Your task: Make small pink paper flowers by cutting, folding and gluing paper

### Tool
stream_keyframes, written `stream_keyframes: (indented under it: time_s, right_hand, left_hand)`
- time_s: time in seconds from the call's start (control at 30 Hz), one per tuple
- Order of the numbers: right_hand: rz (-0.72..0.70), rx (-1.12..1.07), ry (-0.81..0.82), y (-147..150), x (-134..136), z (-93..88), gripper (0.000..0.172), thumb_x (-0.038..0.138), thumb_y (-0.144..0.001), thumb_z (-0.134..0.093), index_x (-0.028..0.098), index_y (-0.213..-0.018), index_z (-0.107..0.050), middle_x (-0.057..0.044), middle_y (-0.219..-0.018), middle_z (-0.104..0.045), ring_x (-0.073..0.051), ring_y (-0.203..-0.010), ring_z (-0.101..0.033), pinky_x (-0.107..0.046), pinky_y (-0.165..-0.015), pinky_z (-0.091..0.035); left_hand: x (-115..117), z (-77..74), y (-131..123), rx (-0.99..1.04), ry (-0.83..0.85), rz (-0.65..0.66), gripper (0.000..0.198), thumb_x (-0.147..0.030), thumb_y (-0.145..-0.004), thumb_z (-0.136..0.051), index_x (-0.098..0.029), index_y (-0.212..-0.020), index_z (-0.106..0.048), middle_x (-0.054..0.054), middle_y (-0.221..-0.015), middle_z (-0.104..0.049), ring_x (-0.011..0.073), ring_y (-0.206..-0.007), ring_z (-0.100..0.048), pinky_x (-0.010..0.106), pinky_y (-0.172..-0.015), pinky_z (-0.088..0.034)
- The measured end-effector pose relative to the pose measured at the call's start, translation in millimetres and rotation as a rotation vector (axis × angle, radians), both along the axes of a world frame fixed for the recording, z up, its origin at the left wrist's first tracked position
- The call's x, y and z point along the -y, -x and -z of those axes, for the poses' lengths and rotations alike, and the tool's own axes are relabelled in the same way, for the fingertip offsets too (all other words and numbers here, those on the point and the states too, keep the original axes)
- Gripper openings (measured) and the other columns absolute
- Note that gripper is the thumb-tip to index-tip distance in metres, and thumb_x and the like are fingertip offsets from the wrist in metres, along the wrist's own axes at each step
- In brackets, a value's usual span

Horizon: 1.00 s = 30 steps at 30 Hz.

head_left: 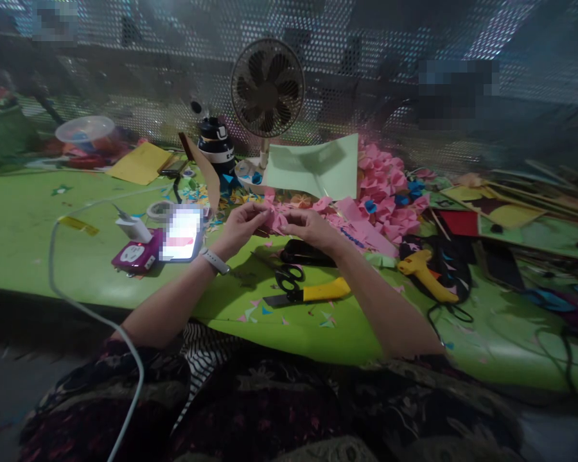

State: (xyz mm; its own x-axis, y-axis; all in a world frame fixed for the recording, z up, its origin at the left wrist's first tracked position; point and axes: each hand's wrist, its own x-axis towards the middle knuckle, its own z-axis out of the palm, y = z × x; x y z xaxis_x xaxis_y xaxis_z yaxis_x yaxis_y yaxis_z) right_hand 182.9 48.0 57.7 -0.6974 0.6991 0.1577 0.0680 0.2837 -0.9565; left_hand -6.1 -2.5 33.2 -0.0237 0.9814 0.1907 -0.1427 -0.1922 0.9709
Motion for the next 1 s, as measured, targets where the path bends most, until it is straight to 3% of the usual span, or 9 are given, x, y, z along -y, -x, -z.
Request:
stream_keyframes:
  time_s: [0.2,0.5,1.0]
  right_hand:
    - [-0.016,-0.023,0.075,-0.1,1.9,-1.3,0.034,0.042,-0.074,-0.078,0.015,-0.095,-0.075,-0.004,-0.094,-0.072,-0.013,-0.084,-0.065,-0.029,-0.083,-0.052]
    - [0.03,-0.1,0.14,4.2,6.5,-1.4,0.046,0.055,-0.065,-0.083,0.017,-0.088,-0.077,-0.003,-0.088,-0.072,-0.014,-0.079,-0.067,-0.03,-0.081,-0.057]
    - [0.057,-0.095,0.144,2.7,4.6,1.1,0.048,0.059,-0.065,-0.082,0.017,-0.086,-0.076,-0.003,-0.087,-0.072,-0.014,-0.079,-0.067,-0.029,-0.081,-0.058]
  left_hand:
    - [-5.4,4.7,5.8,0.093,0.012,0.009,0.037,-0.046,-0.07,-0.083,-0.016,-0.084,-0.066,-0.002,-0.07,-0.065,0.0071,-0.058,-0.059,0.019,-0.056,-0.052]
    - [-3.2,1.4,1.6,0.376,0.192,0.111,0.032,-0.031,-0.066,-0.088,-0.016,-0.079,-0.063,-0.007,-0.061,-0.059,0.0027,-0.05,-0.055,0.013,-0.051,-0.047]
    - [-3.0,2.1,0.8,0.373,0.195,0.094,0.028,-0.027,-0.067,-0.087,-0.016,-0.079,-0.064,-0.005,-0.064,-0.063,0.0035,-0.052,-0.056,0.014,-0.053,-0.05]
